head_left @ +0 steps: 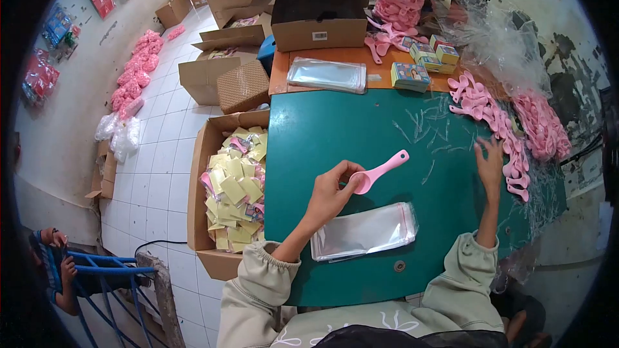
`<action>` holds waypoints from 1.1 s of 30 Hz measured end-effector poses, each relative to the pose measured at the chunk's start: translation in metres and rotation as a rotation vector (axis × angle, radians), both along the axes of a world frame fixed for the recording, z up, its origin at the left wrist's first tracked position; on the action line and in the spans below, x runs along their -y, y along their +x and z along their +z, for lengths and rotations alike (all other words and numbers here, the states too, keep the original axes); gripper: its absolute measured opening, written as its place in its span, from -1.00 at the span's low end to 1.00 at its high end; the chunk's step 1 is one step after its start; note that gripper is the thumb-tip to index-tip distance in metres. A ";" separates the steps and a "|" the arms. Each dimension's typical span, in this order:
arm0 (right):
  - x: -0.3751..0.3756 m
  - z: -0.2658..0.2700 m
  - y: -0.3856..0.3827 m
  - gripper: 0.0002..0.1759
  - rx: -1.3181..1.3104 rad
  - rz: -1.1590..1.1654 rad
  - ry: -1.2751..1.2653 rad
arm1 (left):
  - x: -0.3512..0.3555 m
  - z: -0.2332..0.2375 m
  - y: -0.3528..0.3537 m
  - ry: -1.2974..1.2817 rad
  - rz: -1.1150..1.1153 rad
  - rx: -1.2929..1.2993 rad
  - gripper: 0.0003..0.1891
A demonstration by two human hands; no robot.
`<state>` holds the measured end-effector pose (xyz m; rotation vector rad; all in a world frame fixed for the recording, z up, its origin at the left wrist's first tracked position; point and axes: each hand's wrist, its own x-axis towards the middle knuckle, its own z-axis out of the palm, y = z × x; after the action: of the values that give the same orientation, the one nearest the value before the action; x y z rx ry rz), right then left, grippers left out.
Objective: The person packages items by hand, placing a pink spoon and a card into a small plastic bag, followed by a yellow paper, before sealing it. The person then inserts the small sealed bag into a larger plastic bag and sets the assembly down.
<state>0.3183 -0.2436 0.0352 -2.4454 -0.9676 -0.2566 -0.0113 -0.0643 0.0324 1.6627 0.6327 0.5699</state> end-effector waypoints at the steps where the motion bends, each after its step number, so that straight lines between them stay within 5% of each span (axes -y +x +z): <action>1: 0.001 -0.003 0.001 -0.72 0.190 -0.098 -0.053 | 0.000 0.001 0.000 0.001 0.001 -0.011 -0.82; 4: -0.010 0.012 -0.022 -0.74 0.191 0.146 0.146 | 0.000 -0.001 -0.002 -0.002 -0.004 -0.022 -0.82; 7: -0.031 0.023 -0.058 -0.75 -0.508 0.178 0.209 | 0.002 -0.006 -0.002 -0.008 0.003 -0.006 -0.82; 11: -0.050 0.014 -0.112 -0.69 -0.839 0.619 0.457 | 0.004 -0.001 -0.001 -0.011 -0.030 -0.009 -0.82; 14: -0.052 0.014 -0.133 -0.67 -0.999 0.687 0.440 | 0.008 0.000 0.000 -0.025 -0.113 0.003 -0.79; 17: -0.051 0.009 -0.127 -0.75 -0.998 0.656 0.475 | 0.015 0.005 0.002 0.010 -0.148 0.074 -0.75; 20: -0.050 0.008 -0.115 -0.79 -0.976 0.500 0.644 | 0.018 0.006 0.000 0.235 -0.184 -0.121 -0.73; 23: -0.048 -0.005 -0.098 -0.75 -1.065 0.358 0.853 | 0.030 -0.002 -0.005 0.695 -0.296 -0.278 -0.73; 33: -0.051 -0.008 -0.103 -0.76 -1.093 0.333 0.865 | 0.018 -0.008 -0.001 0.470 -0.320 -0.132 -0.82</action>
<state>0.2155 -0.1930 0.0277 -1.2561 -0.5356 0.6056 -0.0121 -0.0826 0.0243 2.2060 0.3244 0.3938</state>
